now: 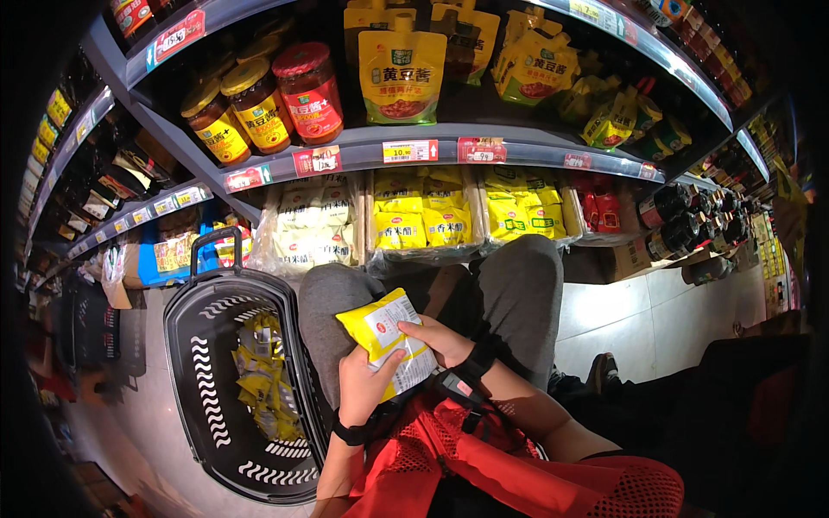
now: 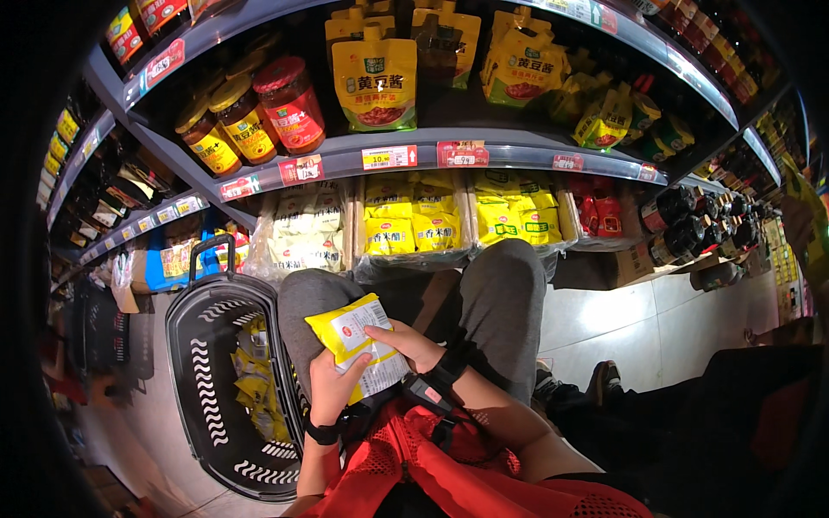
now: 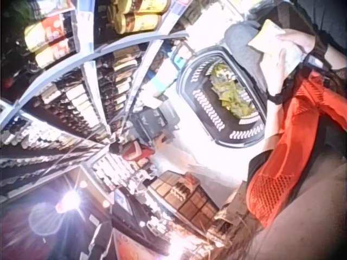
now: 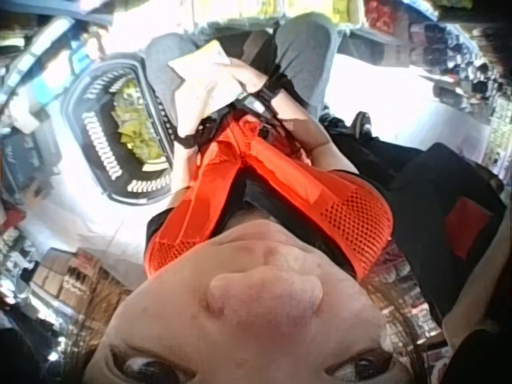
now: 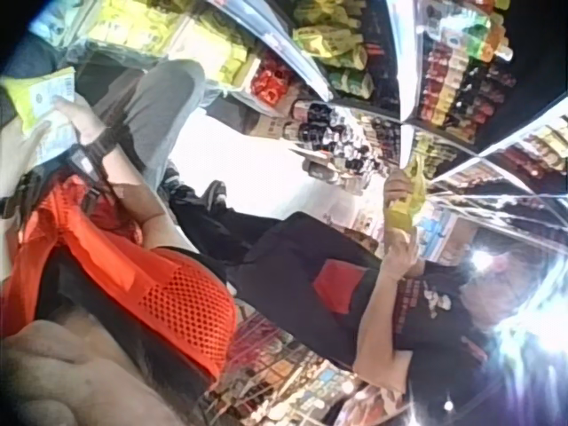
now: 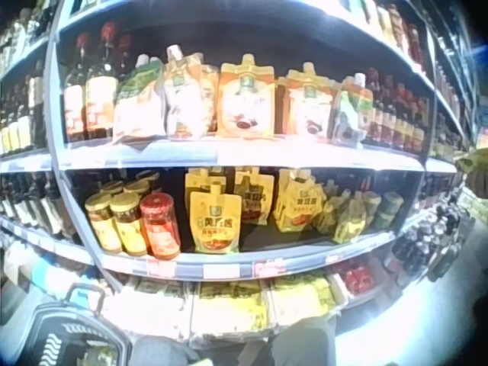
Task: The person takes small yellow packets from a shopping basket and places them one by one onto a supermarket shelf.
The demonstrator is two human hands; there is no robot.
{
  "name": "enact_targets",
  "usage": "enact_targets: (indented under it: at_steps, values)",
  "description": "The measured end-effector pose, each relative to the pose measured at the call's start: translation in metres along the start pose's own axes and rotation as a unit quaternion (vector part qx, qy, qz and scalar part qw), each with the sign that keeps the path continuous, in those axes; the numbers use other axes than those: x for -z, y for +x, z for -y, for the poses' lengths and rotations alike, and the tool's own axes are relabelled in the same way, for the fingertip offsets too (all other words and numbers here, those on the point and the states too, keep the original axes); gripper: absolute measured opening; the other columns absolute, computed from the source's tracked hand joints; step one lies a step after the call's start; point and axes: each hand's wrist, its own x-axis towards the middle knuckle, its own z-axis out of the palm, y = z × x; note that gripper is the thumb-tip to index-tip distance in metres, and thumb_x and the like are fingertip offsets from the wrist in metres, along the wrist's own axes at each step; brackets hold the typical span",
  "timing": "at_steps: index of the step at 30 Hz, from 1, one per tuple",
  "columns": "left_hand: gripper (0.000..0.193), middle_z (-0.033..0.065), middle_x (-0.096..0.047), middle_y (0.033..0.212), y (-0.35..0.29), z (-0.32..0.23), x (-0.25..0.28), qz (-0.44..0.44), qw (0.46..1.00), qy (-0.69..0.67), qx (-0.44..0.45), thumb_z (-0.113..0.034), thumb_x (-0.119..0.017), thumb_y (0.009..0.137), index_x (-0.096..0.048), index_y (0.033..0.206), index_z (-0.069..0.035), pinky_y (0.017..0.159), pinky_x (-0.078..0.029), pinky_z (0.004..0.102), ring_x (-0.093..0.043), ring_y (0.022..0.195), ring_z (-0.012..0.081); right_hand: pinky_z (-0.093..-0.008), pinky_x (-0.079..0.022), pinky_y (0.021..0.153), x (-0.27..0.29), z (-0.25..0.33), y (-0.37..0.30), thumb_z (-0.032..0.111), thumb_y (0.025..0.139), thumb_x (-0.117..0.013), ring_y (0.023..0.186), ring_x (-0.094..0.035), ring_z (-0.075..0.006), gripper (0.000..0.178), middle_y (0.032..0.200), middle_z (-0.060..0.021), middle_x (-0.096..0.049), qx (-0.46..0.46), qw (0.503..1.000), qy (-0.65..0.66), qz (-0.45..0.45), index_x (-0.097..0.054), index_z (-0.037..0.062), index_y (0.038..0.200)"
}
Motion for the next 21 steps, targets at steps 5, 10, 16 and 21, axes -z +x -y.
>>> enact_targets:
  at_steps: [5,10,16,21]
  values:
    - [0.029,0.0121,-0.061,0.080,0.003,-0.012,-0.001,0.017,0.996,0.078,-0.028,-0.009,-0.064,0.067,-0.053,0.090,0.003,0.065,-0.045,0.0277,-0.060,0.073,0.0193,-0.0269,-0.043,0.076,0.020,-0.016,0.009,0.024,0.083,-0.047,0.089,-0.054,-0.0147,0.034,0.102,-0.0077,-0.054,0.036,0.998,0.050,0.005,-0.043,0.0034,0.110]
    - [0.038,0.0125,-0.059,0.087,0.005,-0.013,-0.003,0.046,0.998,0.046,-0.007,-0.011,-0.064,0.068,-0.048,0.099,0.002,0.066,-0.045,0.0284,-0.059,0.077,0.0193,-0.0296,-0.045,0.075,0.023,-0.013,0.007,0.026,0.082,-0.048,0.088,-0.055,-0.0168,0.035,0.102,-0.0086,-0.054,0.102,0.994,0.041,0.028,-0.043,0.0047,0.109]
    - [0.035,0.0057,-0.055,0.089,0.002,-0.015,-0.030,0.160,0.934,-0.296,0.118,-0.013,-0.060,0.073,-0.044,0.100,0.002,0.064,-0.044,0.0237,-0.054,0.074,0.0113,-0.0293,-0.043,0.078,0.049,-0.029,0.007,0.038,0.079,-0.049,0.093,-0.053,-0.0176,0.047,0.105,-0.0074,-0.052,0.059,0.978,0.182,0.077,-0.041,0.0064,0.114]
    - [0.031,0.0066,-0.056,0.073,0.019,0.014,-0.044,0.222,0.921,-0.296,0.124,-0.016,-0.057,0.077,-0.046,0.098,0.003,0.045,-0.042,0.0217,-0.054,0.052,0.0118,-0.0317,-0.044,0.075,0.055,-0.022,-0.005,0.051,0.082,-0.032,0.084,-0.055,-0.0207,0.055,0.101,-0.0080,-0.055,0.037,0.992,0.116,0.016,-0.042,0.0079,0.114]
